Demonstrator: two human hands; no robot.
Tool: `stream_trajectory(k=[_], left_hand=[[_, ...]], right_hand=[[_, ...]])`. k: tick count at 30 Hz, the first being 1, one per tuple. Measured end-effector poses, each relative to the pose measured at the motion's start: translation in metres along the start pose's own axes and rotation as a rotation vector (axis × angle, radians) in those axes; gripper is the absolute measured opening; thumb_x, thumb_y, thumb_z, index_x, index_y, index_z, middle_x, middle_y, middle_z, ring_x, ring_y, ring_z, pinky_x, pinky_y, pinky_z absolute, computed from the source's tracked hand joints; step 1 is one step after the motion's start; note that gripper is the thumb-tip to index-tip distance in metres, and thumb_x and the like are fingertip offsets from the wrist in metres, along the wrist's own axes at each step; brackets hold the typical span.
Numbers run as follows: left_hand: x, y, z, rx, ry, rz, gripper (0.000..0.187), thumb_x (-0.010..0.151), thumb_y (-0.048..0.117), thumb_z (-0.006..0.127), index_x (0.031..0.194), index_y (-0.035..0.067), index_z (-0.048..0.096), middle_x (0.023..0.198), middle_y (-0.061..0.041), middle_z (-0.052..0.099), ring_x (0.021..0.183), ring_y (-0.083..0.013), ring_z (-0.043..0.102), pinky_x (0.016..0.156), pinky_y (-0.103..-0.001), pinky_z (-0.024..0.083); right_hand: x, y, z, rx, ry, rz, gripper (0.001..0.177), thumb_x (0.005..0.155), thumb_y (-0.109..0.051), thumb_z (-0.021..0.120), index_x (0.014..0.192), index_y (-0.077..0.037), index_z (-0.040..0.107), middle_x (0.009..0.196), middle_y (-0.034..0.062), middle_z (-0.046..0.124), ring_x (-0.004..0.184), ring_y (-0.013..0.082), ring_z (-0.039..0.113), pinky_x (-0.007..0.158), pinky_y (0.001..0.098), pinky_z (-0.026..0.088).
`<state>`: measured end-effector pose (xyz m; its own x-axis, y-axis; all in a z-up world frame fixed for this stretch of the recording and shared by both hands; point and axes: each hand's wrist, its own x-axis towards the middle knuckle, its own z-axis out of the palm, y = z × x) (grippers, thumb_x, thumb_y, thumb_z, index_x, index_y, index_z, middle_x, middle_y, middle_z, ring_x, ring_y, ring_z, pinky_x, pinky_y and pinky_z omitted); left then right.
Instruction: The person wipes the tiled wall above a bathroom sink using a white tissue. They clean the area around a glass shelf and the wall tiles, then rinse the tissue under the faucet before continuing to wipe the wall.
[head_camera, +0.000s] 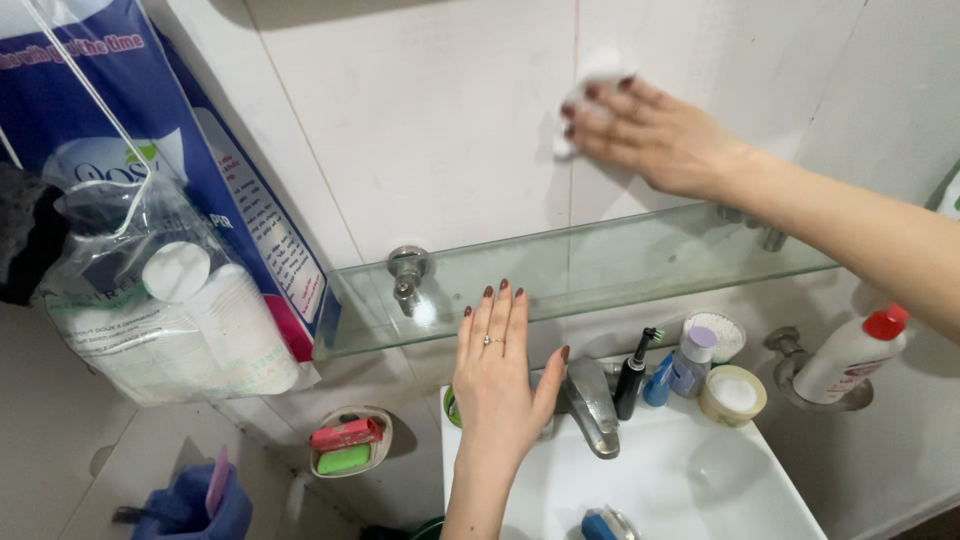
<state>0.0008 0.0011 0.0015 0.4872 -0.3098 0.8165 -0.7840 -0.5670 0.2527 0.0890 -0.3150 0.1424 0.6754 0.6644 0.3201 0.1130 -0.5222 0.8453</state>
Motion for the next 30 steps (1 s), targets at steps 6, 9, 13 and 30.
stream_trajectory(k=[6, 9, 13, 30], left_hand=[[0.013, 0.028, 0.008, 0.063, -0.109, 0.024, 0.071, 0.090, 0.037, 0.073, 0.139, -0.010, 0.051, 0.147, -0.029, 0.051, 0.141, -0.0413, 0.044, 0.122, -0.055, 0.027], [0.017, 0.063, 0.027, -0.050, -0.114, 0.084, 0.077, 0.088, 0.037, 0.072, 0.143, -0.011, 0.048, 0.150, -0.030, 0.048, 0.144, -0.0431, 0.041, 0.121, -0.054, 0.025], [0.014, 0.087, 0.049, -0.080, -0.148, 0.096, 0.078, 0.089, 0.036, 0.072, 0.144, -0.013, 0.045, 0.152, -0.032, 0.044, 0.146, -0.0448, 0.037, 0.121, -0.055, 0.025], [0.023, 0.123, 0.093, -0.025, 0.051, -0.016, 0.058, 0.090, 0.028, 0.072, 0.132, -0.010, 0.057, 0.142, -0.028, 0.055, 0.139, -0.0439, 0.047, 0.118, -0.054, 0.034]], right_hand=[[-0.015, 0.001, 0.003, 0.142, 0.021, -0.120, 0.060, 0.093, -0.014, 0.052, 0.153, -0.017, 0.043, 0.169, -0.0027, 0.028, 0.152, 0.0212, 0.030, 0.129, 0.0412, 0.021], [-0.019, -0.001, 0.003, 0.215, 0.102, 0.045, 0.060, 0.095, -0.013, 0.052, 0.154, -0.020, 0.044, 0.167, -0.0018, 0.029, 0.156, 0.0229, 0.029, 0.129, 0.0426, 0.021], [-0.021, -0.012, 0.014, 0.299, 0.044, -0.283, 0.061, 0.092, -0.018, 0.052, 0.153, -0.023, 0.043, 0.166, -0.0042, 0.028, 0.152, 0.0221, 0.026, 0.126, 0.0426, 0.018], [-0.068, 0.023, 0.025, 0.293, 0.121, 0.078, 0.061, 0.096, -0.012, 0.049, 0.157, -0.015, 0.043, 0.169, 0.0004, 0.030, 0.157, 0.0217, 0.021, 0.128, 0.0437, 0.016]])
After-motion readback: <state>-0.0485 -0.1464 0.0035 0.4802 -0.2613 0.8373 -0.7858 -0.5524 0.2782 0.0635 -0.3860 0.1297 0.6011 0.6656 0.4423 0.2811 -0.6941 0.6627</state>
